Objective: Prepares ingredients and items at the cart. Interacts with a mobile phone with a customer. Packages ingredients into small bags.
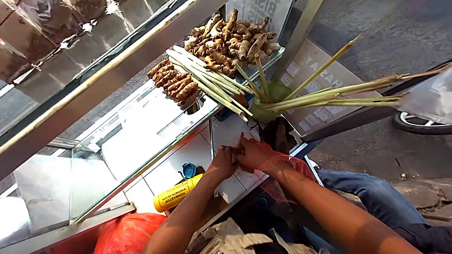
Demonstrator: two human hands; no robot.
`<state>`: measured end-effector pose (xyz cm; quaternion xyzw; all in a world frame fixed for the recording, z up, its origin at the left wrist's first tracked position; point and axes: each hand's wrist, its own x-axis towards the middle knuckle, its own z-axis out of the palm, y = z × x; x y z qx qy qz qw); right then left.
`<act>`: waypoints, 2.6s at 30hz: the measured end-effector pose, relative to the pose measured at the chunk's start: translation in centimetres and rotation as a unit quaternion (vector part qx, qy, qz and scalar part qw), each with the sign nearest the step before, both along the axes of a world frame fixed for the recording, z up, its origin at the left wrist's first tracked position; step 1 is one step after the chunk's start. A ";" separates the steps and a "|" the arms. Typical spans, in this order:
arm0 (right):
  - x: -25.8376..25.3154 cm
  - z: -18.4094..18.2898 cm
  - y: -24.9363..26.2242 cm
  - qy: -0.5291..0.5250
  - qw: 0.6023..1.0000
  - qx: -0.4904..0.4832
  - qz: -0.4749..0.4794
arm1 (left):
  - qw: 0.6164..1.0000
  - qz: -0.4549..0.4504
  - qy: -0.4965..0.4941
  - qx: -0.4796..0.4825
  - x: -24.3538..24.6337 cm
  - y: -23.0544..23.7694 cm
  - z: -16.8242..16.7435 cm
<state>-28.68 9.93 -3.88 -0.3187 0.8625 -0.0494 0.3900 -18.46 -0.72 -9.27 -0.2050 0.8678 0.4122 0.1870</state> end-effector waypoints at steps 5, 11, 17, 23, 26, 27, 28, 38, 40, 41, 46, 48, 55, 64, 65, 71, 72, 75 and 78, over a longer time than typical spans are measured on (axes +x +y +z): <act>-0.9 -0.7 1.0 -0.044 0.995 -0.072 -0.053 | 0.999 0.033 0.013 -0.037 -1.0 -1.0 0.9; 1.5 1.1 4.3 -0.059 0.985 -0.143 -0.071 | 0.987 0.061 0.024 -0.147 -2.0 -3.1 0.8; 4.0 5.9 7.7 -0.201 0.941 -0.246 -0.120 | 0.980 0.082 0.004 -0.183 -3.6 -4.3 -1.1; 1.3 7.5 11.8 -0.577 0.666 -0.451 -0.143 | 0.985 0.110 0.074 -0.106 -2.1 -4.6 0.3; 1.4 7.1 11.9 -0.636 0.521 -0.532 -0.201 | 0.978 0.113 0.157 -0.080 1.2 -3.1 3.6; 1.5 7.0 11.8 -0.643 0.489 -0.545 -0.224 | 0.967 0.114 0.215 -0.072 2.5 -2.0 4.7; 1.6 6.8 11.5 -0.646 0.472 -0.550 -0.240 | 0.952 0.117 0.277 -0.055 3.7 -0.9 5.8; 3.0 4.3 7.4 -0.659 0.521 -0.487 -0.240 | 0.915 0.044 0.401 -0.012 5.9 2.4 11.3; 3.0 4.4 7.1 -0.665 0.506 -0.491 -0.245 | 0.917 0.050 0.396 -0.027 5.8 2.1 11.3; 3.0 4.4 7.1 -0.665 0.503 -0.492 -0.249 | 0.917 0.052 0.395 -0.030 5.8 2.1 11.2; 3.3 3.9 7.0 -0.707 0.438 -0.497 -0.249 | 0.907 0.073 0.413 -0.044 5.6 2.2 11.2; 3.5 3.7 6.9 -0.724 0.400 -0.503 -0.250 | 0.907 0.080 0.411 -0.050 5.8 2.0 11.6; 3.3 4.3 6.3 -0.755 0.336 -0.502 -0.255 | 0.907 0.072 0.404 -0.095 7.2 -1.9 15.7; 3.5 3.7 6.9 -0.734 0.371 -0.509 -0.253 | 0.887 0.241 0.317 -0.234 -0.1 -20.5 16.9; 3.5 3.7 7.2 -0.732 0.373 -0.509 -0.256 | 0.887 0.236 0.303 -0.257 -1.4 -21.8 16.4; 3.5 3.5 8.5 -0.729 0.373 -0.512 -0.259 | 0.873 0.204 0.284 -0.338 -5.5 -26.5 11.5; 3.4 3.4 8.8 -0.730 0.372 -0.513 -0.258 | 0.876 0.204 0.273 -0.342 -5.8 -27.0 10.8; 3.2 3.1 9.1 -0.726 0.370 -0.514 -0.268 | 0.891 0.206 0.236 -0.328 -6.1 -27.1 10.4; 3.3 2.9 8.9 -0.721 0.371 -0.510 -0.286 | 0.895 0.217 0.230 -0.315 -6.1 -27.0 10.5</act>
